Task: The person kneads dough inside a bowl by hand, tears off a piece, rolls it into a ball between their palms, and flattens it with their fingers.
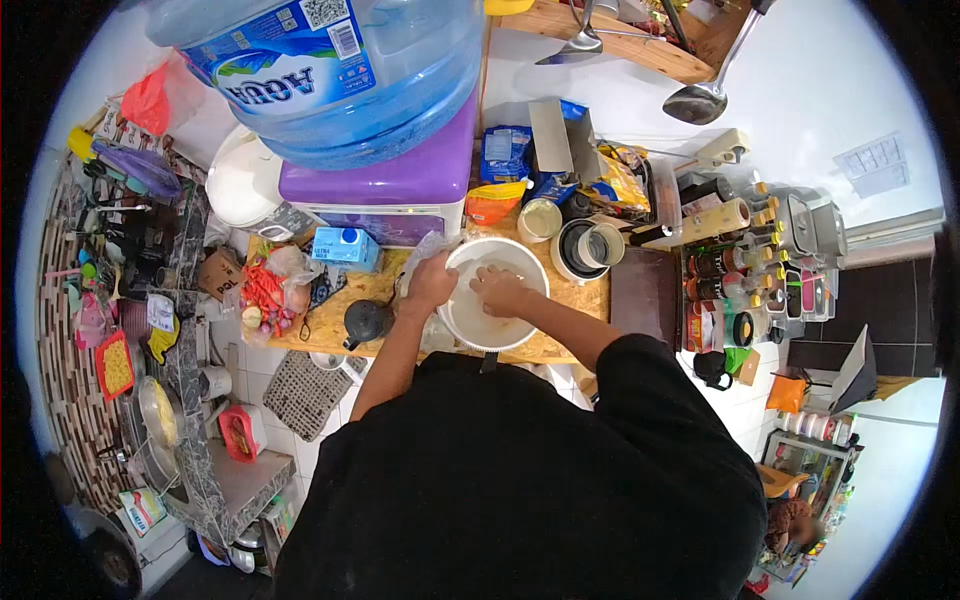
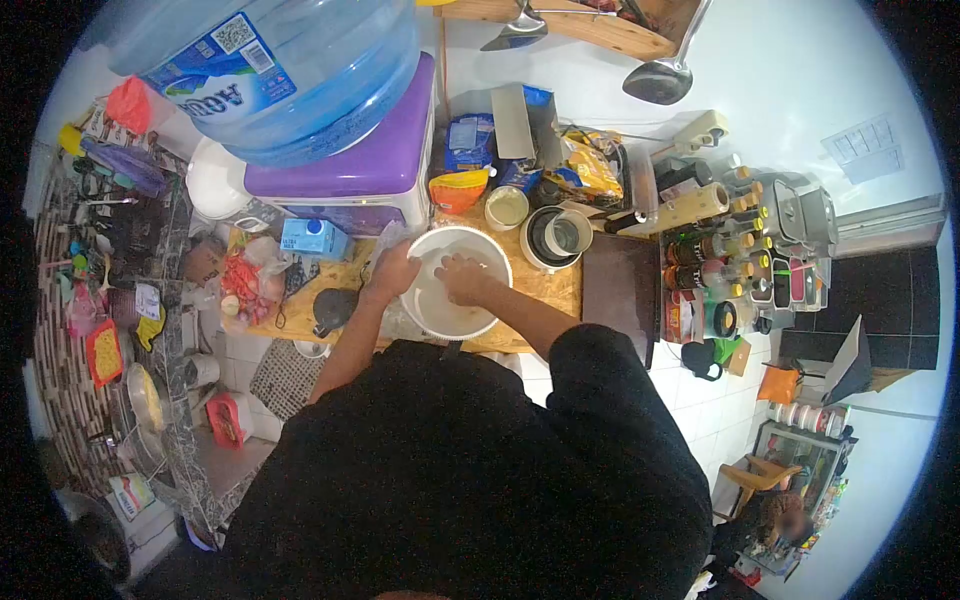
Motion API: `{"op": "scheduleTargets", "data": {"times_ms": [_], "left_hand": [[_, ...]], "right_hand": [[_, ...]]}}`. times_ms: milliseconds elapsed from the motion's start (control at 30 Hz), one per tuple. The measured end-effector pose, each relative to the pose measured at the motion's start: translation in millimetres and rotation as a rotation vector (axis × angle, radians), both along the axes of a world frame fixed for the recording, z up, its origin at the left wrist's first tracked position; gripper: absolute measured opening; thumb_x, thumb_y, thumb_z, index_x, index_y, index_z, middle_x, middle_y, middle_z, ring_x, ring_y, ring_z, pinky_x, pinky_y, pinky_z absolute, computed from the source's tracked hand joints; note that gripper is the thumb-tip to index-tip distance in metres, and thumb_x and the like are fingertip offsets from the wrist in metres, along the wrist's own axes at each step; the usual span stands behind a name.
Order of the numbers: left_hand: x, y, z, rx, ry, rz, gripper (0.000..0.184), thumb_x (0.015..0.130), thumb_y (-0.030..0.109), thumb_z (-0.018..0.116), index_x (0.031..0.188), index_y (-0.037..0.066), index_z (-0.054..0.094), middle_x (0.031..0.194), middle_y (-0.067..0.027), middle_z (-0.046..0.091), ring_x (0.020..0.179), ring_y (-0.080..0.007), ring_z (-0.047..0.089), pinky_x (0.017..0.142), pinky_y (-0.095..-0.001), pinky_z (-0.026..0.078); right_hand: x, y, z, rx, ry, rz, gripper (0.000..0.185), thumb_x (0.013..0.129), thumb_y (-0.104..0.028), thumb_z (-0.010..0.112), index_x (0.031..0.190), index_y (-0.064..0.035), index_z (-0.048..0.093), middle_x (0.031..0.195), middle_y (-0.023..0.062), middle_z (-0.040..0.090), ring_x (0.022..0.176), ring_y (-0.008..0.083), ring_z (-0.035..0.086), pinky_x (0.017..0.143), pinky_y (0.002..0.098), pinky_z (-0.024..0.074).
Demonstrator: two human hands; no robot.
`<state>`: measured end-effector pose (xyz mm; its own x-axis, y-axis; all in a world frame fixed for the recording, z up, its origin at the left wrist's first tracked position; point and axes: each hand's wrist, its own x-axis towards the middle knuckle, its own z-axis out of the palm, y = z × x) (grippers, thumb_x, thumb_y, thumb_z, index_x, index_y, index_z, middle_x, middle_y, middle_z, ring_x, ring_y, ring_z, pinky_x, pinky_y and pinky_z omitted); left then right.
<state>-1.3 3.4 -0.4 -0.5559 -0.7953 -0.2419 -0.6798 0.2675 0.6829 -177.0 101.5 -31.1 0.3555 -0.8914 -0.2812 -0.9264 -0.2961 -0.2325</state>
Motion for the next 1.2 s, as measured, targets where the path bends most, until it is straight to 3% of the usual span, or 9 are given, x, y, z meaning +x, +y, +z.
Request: {"op": "scheduleTargets", "data": {"times_ms": [67,167,233,367,533,733,1067,1167,1200], "left_hand": [[-3,-1,-5,-0.013,0.046,-0.001,0.032,0.08,0.021,0.056,0.105,0.0,0.061,0.1,-0.0273,0.064,0.099,-0.0445,0.059,0.087,-0.0508,0.046],[-3,2,-6,-0.056,0.058,0.008,0.033,0.08,0.02,0.056,0.105,0.0,0.061,0.099,-0.0267,0.064,0.098,-0.0446,0.06,0.086,-0.0514,0.046],[-4,-1,-7,-0.041,0.072,-0.004,0.033,0.08,0.02,0.056,0.106,0.001,0.061,0.101,-0.0258,0.064,0.098,-0.0438,0.06,0.087,-0.0513,0.046],[-2,0,-15,-0.017,0.084,0.008,0.033,0.08,0.02,0.057,0.108,0.003,0.061,0.101,-0.0251,0.065,0.098,-0.0435,0.06,0.088,-0.0516,0.047],[-4,0,-18,-0.031,0.036,0.021,0.032,0.08,0.02,0.057,0.107,0.003,0.061,0.099,-0.0255,0.065,0.096,-0.0446,0.06,0.087,-0.0522,0.047],[0,1,-28,-0.064,0.084,0.01,0.031,0.08,0.02,0.057,0.105,0.003,0.061,0.096,-0.0261,0.065,0.092,-0.045,0.061,0.085,-0.0529,0.047],[-2,1,-13,-0.076,0.067,-0.007,0.034,0.079,0.017,0.057,0.109,0.002,0.06,0.099,-0.0249,0.065,0.096,-0.0429,0.061,0.086,-0.0512,0.047],[-5,4,2,-0.052,-0.018,0.03,0.036,0.079,0.018,0.057,0.112,0.003,0.06,0.101,-0.0243,0.065,0.097,-0.0422,0.061,0.086,-0.0508,0.047],[-4,5,3,-0.054,-0.016,0.029,0.036,0.079,0.018,0.057,0.112,0.003,0.06,0.101,-0.0243,0.065,0.097,-0.0422,0.061,0.086,-0.0508,0.047]], "right_hand": [[-2,8,-6,-0.011,-0.027,-0.019,0.037,0.077,-0.023,0.063,0.108,-0.0043,0.06,0.111,0.0193,0.06,0.104,0.0358,0.059,0.084,0.0482,0.0512],[-4,20,-6,0.322,-0.054,-0.14,0.033,0.078,-0.024,0.063,0.104,-0.0035,0.063,0.099,0.0208,0.065,0.095,0.0377,0.064,0.081,0.0495,0.0515],[3,17,9,0.306,0.142,-0.032,0.031,0.082,-0.029,0.057,0.098,-0.0053,0.07,0.094,0.0207,0.068,0.087,0.0381,0.067,0.084,0.0494,0.051],[9,9,40,0.515,0.192,-0.005,0.039,0.085,-0.036,0.051,0.093,-0.0045,0.073,0.103,0.022,0.068,0.094,0.037,0.066,0.085,0.0462,0.0503],[8,0,-24,0.701,-0.073,-0.131,0.053,0.088,-0.047,0.043,0.095,-0.0026,0.072,0.105,0.0194,0.068,0.094,0.0377,0.066,0.088,0.0454,0.0481],[24,-8,-14,0.434,-0.079,-0.356,0.051,0.089,-0.044,0.044,0.092,-0.0015,0.071,0.097,0.0204,0.069,0.092,0.0357,0.066,0.085,0.0476,0.0495],[39,-2,-12,0.19,-0.096,-0.436,0.047,0.091,-0.042,0.046,0.086,-0.0018,0.071,0.089,0.0222,0.069,0.085,0.0392,0.067,0.081,0.0505,0.0514],[30,-3,-22,0.168,-0.053,-0.332,0.048,0.09,-0.039,0.045,0.085,0.0004,0.07,0.088,0.0236,0.068,0.083,0.0375,0.068,0.079,0.0485,0.0522],[17,-3,-51,0.262,-0.188,-0.204,0.043,0.09,-0.037,0.047,0.084,-0.0018,0.071,0.086,0.0191,0.069,0.078,0.0333,0.068,0.072,0.0467,0.0531]]}}
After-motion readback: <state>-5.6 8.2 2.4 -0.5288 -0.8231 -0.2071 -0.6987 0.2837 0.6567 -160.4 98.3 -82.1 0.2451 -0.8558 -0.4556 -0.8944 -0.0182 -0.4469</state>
